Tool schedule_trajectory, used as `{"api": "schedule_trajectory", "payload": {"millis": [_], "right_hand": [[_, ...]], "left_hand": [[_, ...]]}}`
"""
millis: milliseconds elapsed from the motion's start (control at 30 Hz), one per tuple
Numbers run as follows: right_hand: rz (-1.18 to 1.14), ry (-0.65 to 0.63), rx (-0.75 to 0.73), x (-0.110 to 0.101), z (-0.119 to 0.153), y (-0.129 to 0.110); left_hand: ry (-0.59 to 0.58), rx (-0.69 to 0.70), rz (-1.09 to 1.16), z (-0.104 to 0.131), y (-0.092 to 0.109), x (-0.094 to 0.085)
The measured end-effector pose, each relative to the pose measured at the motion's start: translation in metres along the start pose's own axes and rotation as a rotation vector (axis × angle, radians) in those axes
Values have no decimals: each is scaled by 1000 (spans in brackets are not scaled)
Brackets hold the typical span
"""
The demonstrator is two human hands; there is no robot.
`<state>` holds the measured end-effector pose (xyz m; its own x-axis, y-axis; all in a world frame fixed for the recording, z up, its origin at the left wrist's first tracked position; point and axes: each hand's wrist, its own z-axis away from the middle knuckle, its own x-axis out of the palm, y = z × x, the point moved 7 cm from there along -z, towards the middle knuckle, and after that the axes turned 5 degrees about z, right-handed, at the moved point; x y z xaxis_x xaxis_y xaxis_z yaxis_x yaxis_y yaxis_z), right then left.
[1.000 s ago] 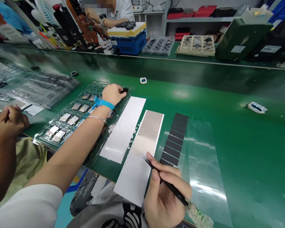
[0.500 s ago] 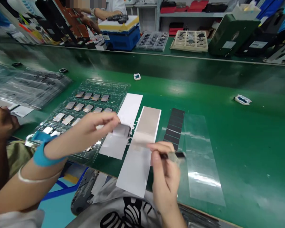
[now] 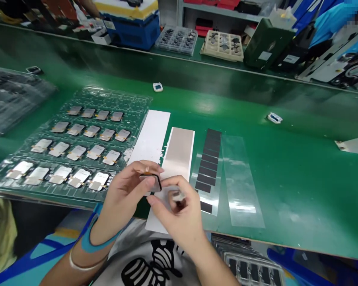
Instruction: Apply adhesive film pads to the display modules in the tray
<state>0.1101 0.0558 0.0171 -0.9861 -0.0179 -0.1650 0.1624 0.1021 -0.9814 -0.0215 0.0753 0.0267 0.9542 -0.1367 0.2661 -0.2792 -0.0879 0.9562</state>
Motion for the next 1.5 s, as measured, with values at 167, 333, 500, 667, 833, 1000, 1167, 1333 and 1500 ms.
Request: {"api": "schedule_trajectory", "payload": {"millis": [167,333,500,667,833,1000,1167,1333,1500], "right_hand": [[582,147,-604,-19,5,-55],[901,9,-824,-7,-9,-57],[933,-20,-808,-5,-17,-43],[917,-40,-792,-5,-16,-38],[883,-64,-747,-1,-20,-37],[656,-140,-443,-8,-48,-36],[616,-217,-184,-4,-84,-20],[674,-328,-124,11,-92,1],[353,-313,-15,3,-82,2]], "left_hand": [[-54,-111,-2,5,-19,5],[-102,-186,32,8,-33,6],[-98,-178,-76,8,-34,3],[-46,-116,-213,6,-28,-2],[-38,-73,-342,6,-22,-2],[-10,-63,-375,8,-20,-3],[-143,-130,-353,11,-28,5],[-120,-161,-255,13,-31,5],[7,-131,-107,13,-27,-1]]}}
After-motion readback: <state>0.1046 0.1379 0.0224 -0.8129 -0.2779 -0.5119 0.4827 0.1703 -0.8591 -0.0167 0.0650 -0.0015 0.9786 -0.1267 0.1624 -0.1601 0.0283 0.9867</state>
